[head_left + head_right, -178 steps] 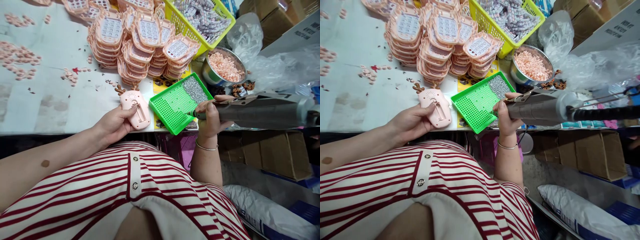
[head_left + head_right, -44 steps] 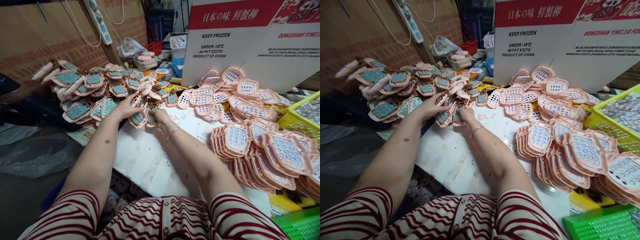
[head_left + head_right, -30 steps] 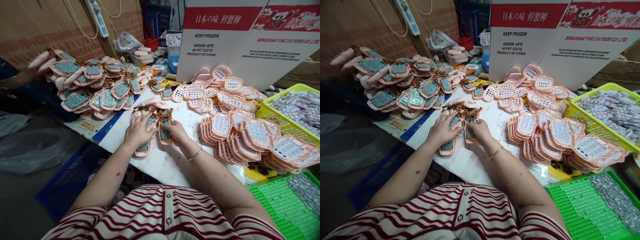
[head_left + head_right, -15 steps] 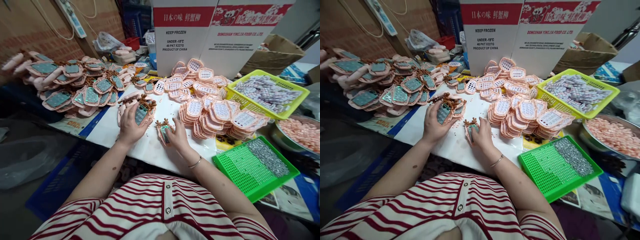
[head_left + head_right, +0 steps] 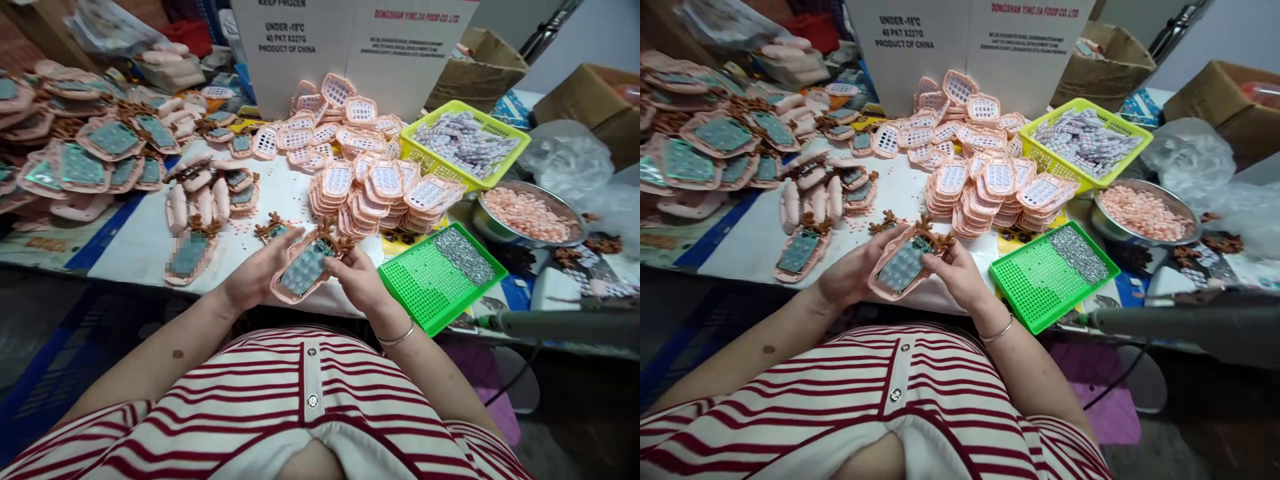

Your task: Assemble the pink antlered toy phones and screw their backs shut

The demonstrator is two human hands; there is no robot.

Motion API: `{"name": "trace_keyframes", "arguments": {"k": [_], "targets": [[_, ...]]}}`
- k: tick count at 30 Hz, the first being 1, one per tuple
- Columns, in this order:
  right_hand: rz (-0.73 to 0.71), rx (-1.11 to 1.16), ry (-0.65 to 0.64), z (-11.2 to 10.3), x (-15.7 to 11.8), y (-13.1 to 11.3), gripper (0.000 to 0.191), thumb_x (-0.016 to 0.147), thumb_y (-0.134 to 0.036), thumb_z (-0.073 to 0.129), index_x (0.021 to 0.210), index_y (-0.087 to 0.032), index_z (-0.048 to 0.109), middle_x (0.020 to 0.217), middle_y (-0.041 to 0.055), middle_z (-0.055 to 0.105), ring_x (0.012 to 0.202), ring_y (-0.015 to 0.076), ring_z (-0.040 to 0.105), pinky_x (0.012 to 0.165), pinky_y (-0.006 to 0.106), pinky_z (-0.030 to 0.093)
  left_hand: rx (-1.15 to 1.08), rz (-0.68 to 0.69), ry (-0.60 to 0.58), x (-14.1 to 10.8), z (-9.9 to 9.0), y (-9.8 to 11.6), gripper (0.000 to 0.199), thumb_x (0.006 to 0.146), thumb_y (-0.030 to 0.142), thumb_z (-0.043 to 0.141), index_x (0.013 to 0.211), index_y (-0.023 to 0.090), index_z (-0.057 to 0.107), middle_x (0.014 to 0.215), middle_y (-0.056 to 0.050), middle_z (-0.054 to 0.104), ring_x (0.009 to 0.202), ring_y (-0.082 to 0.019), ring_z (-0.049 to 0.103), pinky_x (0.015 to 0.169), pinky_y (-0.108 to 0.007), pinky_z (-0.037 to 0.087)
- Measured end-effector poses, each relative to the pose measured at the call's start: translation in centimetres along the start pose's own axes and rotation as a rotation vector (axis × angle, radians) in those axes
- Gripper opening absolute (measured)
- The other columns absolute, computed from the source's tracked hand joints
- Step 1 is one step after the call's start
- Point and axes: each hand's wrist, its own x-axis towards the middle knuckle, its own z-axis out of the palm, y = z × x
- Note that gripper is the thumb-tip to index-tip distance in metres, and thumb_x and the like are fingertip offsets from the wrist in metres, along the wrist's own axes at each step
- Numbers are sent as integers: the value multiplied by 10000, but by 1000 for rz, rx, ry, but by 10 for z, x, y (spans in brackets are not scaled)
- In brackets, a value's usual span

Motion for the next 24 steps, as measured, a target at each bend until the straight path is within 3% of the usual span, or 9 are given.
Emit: {"name": "trace_keyframes", "arguments": {"k": [3,5,9,12,14,16,20,24], "targets": [[-1,-127,-98,-8,-19,0,406,731,-462,801,1047,-253,655,983,9,714,827,167,645,760,325,565,-335,-300,-297,-5,0,-13,702,816,713,599,1275,184,643,1127,-170,745,980,-356,732,758,-472,613],[-34,-351,-102,-11,-25,-9,359,765,-482,770,1010,-235,679,942,16,722,804,166,639,746,325,545,-422,-353,-356,-4,1,-22,643,830,687,605,1176,153,691,994,-158,771,881,-327,749,686,-429,621],[-182,-861,21,-28,-19,-50,293,869,-491,667,885,-204,724,809,29,719,710,159,613,678,327,494,-483,-307,-246,3,10,-22,714,821,743,558,1215,160,681,1105,-187,753,802,-282,746,602,-363,607],[-403,-1291,250,-54,7,-86,225,953,-313,548,1020,-190,724,933,89,715,825,204,625,758,382,490,-483,-262,-99,8,16,-12,788,822,799,478,1268,173,652,1189,-203,726,782,-265,737,581,-358,593],[-437,-1652,283,-75,29,-100,287,923,-136,477,1080,-179,713,1091,150,680,964,268,599,830,445,464,-473,-241,-32,9,17,-5,772,847,791,437,1243,168,662,1182,-202,726,775,-261,730,572,-357,584],[-412,-1895,243,-94,48,-105,309,891,-80,457,1035,-173,713,1126,183,657,988,305,564,810,470,441,-466,-212,11,9,15,-1,741,865,768,421,1197,159,683,1177,-202,724,773,-259,722,573,-363,578],[-457,-2109,190,-113,64,-100,296,934,-115,418,964,-211,696,1095,151,661,997,302,530,800,465,412,-474,-167,67,10,4,3,683,857,727,460,1168,167,698,1161,-184,725,790,-261,707,600,-380,575],[-472,-2136,270,-108,56,-100,316,993,-188,376,1023,-212,690,1129,136,687,1024,298,556,871,485,415,-425,-137,90,16,-2,4,726,804,727,505,1220,157,675,1228,-181,695,839,-270,696,659,-398,572]]}}
